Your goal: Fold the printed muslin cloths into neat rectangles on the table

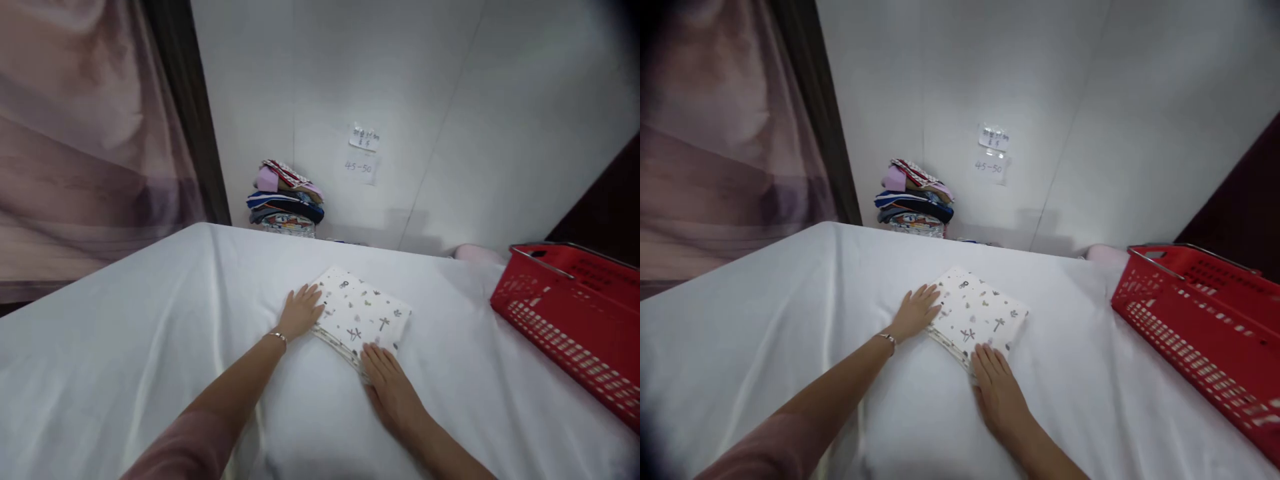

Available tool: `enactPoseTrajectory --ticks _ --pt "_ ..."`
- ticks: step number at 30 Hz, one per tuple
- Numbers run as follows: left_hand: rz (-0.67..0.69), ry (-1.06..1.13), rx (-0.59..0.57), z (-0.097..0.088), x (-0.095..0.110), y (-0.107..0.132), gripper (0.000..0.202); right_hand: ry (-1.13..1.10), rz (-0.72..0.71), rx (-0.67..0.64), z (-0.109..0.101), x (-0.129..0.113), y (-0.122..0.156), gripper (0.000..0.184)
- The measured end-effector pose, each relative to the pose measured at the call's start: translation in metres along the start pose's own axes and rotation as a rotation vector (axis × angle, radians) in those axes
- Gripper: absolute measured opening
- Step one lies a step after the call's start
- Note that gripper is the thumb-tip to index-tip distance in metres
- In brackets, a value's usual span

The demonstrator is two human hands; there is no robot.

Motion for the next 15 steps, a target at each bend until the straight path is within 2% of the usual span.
enactPoseTrajectory --ticks 6,9,12,15 --pt "-0.003 0.018 -0.014 -0.001 -0.003 -0.002 0.039 -0.100 0.065 -0.043 -0.011 -0.005 -0.004 0.061" --pt "-0.035 0.057 -0.078 -0.002 -0.007 -0.008 0.042 -0.177 0.069 -0.030 -0.017 0.001 -0.003 0.057" --pt "-0.059 0.131 -0.150 -0.006 -0.013 -0.016 0.041 -0.199 0.161 0.048 -0.022 0.011 0.003 0.048" --pt "-0.023 0.206 -0.163 -0.012 -0.017 -0.020 0.037 -0.196 0.239 0.028 -0.021 0.019 0.008 0.046"
Point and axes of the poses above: each hand's wrist, its own y-axis away from the middle knuckle, its own z-axis out of the palm, x = y × z, the point moved 2 cm from there along -y, towards the middle knuckle, and after that the axes turned 4 degrees about -x, right-handed, at the moved point
